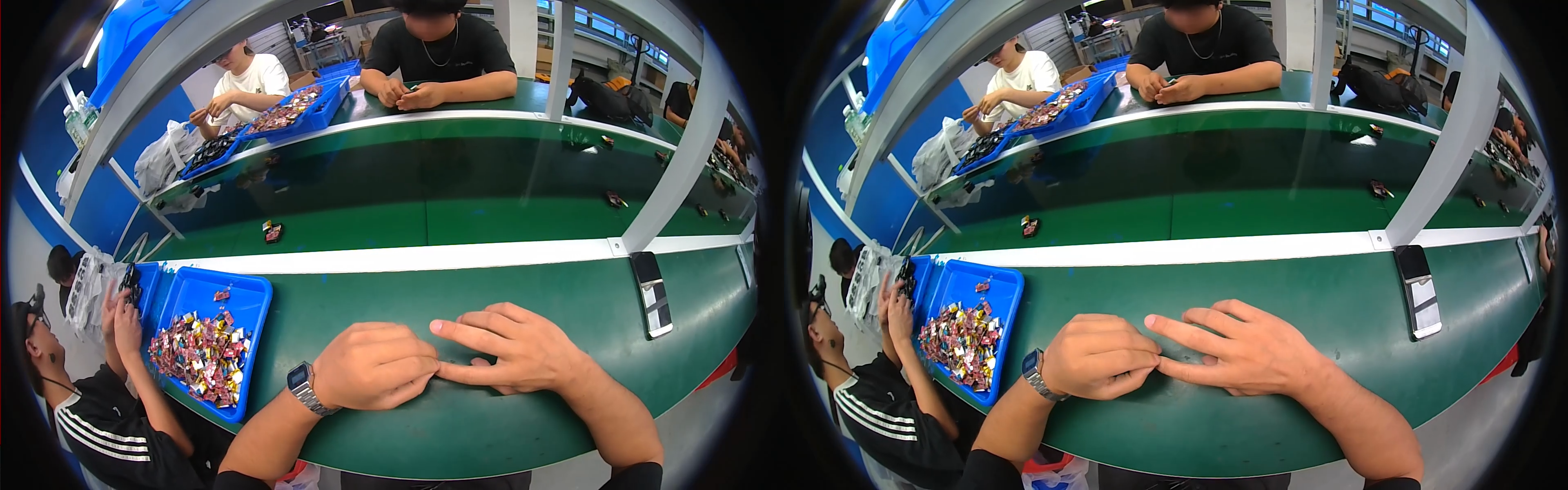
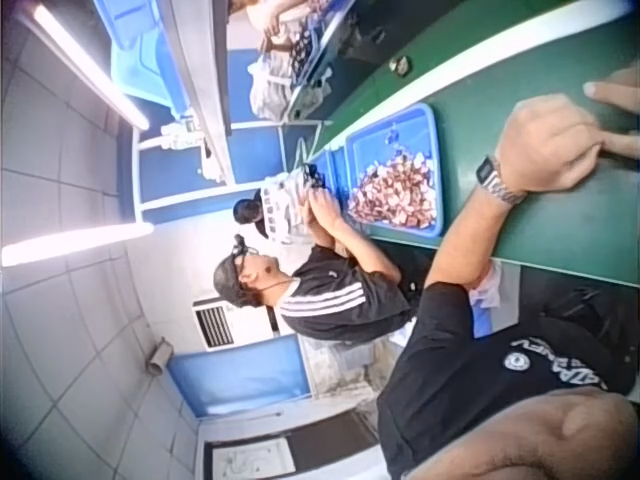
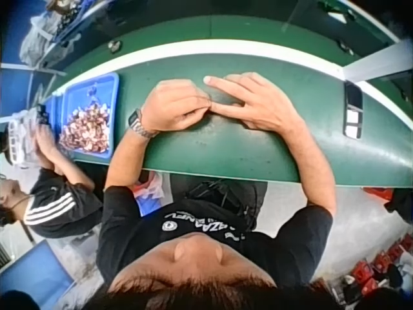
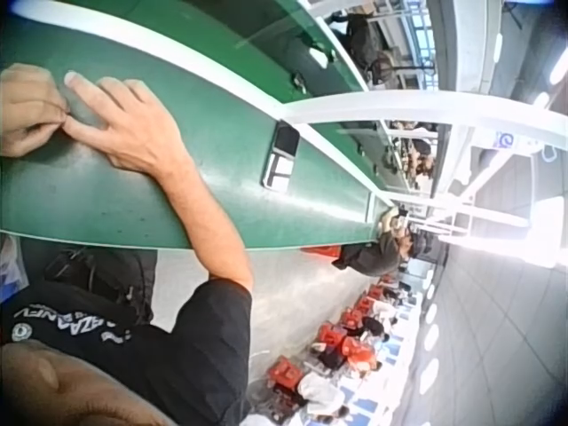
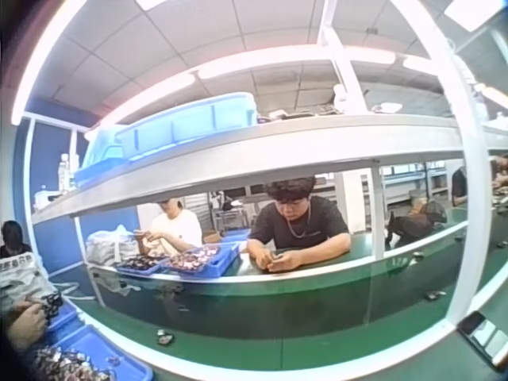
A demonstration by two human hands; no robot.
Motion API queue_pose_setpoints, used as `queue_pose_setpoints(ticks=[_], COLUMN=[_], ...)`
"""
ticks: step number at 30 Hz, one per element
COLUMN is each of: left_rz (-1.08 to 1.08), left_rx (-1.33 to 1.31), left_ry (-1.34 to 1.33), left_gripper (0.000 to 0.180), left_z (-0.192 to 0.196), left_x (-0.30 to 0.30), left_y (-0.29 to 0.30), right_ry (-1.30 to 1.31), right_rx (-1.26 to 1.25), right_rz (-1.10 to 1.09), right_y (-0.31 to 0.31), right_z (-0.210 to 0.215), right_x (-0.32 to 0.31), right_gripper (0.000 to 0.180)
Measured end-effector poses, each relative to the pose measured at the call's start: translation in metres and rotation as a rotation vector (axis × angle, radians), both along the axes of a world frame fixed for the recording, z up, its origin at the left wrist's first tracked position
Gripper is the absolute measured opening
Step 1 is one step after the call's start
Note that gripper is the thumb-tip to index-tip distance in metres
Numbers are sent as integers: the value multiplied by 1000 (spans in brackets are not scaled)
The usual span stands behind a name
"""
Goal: Manually assemble small electronic components on a factory production line.
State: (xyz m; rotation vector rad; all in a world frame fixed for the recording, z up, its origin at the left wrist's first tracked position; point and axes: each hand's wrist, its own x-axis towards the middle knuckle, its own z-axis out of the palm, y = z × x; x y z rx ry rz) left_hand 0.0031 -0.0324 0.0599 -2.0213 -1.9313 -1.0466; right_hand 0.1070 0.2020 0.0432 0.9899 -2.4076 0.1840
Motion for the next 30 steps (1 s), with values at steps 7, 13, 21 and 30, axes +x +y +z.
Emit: queue_pose_setpoints(ticks=[7,13,21,30], left_rz=[32,36,95,132], left_rx=[-59,-53,33,141], left_ry=[258,251,217,225], left_gripper=[17,16,16,16], left_z=[1,-2,-4,-4], left_x=[3,3,5,7], left_y=[-1,0,4,9], right_ry=[-16,-29,3,34], right_rx=[31,58,21,-5], right_rz=[-1,-13,-28,-45], right_y=[-3,-2,1,0], right_z=[-2,1,1,1], right_x=[0,1,0,0], right_gripper=[34,32,37,41])
